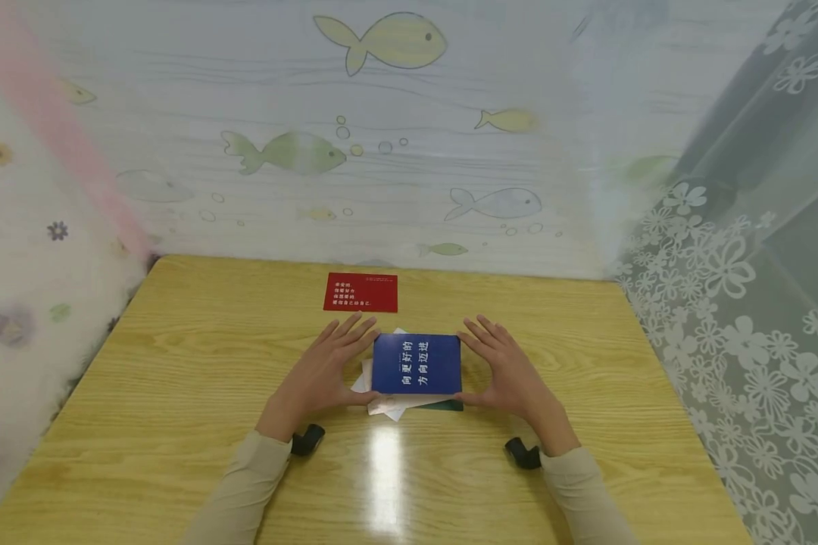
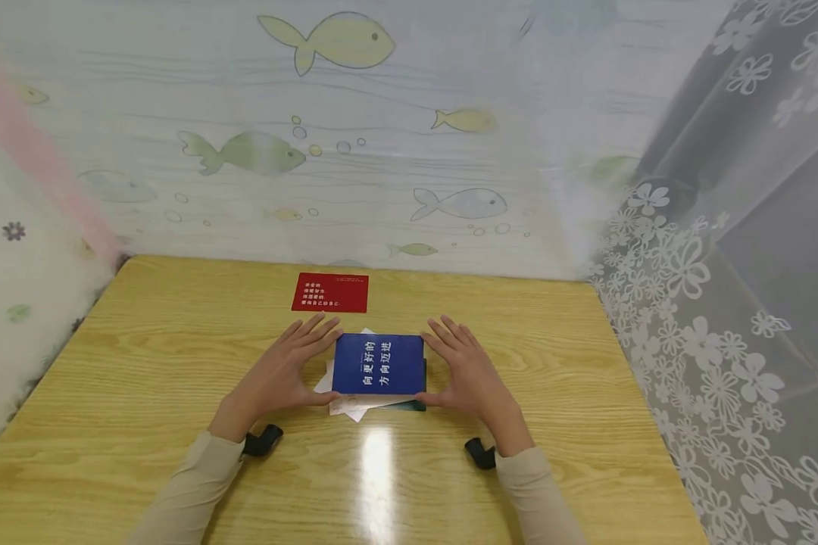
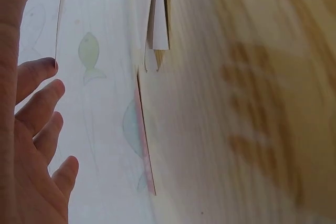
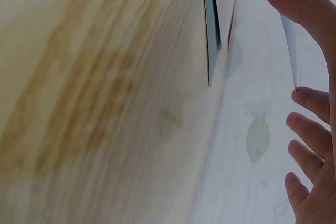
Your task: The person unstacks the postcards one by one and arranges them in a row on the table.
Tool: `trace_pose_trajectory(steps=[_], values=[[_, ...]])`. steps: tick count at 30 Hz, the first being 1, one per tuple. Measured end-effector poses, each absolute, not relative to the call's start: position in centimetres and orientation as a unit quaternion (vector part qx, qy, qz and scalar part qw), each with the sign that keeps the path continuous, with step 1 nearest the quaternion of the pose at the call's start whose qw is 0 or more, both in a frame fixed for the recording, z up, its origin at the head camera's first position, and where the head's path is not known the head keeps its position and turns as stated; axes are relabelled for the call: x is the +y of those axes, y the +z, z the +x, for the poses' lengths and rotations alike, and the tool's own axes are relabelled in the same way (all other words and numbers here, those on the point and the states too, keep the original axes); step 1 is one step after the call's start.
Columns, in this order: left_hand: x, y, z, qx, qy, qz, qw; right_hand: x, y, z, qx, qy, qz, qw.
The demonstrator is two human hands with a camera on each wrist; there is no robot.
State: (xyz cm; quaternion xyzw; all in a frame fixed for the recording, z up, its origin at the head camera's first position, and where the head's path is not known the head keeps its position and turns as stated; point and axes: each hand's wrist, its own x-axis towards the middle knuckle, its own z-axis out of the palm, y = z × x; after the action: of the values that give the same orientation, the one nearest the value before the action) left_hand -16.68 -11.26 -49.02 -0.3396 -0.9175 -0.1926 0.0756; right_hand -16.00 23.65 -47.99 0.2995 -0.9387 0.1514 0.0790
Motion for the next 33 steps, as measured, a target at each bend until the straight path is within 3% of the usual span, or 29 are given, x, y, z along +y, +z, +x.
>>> trace_pose_trajectory(steps=[13,33], values=[[-10.6,-49.0,-17.6,-0.916,-0.19,-0.343,0.083,24.2,-48.0,-16.9,-0.946,0.159,0.279,0.039],[-9.0,-49.1,-20.1,-0.92,-0.197,-0.336,0.045,25.5,-48.0,-18.9,-0.946,0.184,0.267,0.028]])
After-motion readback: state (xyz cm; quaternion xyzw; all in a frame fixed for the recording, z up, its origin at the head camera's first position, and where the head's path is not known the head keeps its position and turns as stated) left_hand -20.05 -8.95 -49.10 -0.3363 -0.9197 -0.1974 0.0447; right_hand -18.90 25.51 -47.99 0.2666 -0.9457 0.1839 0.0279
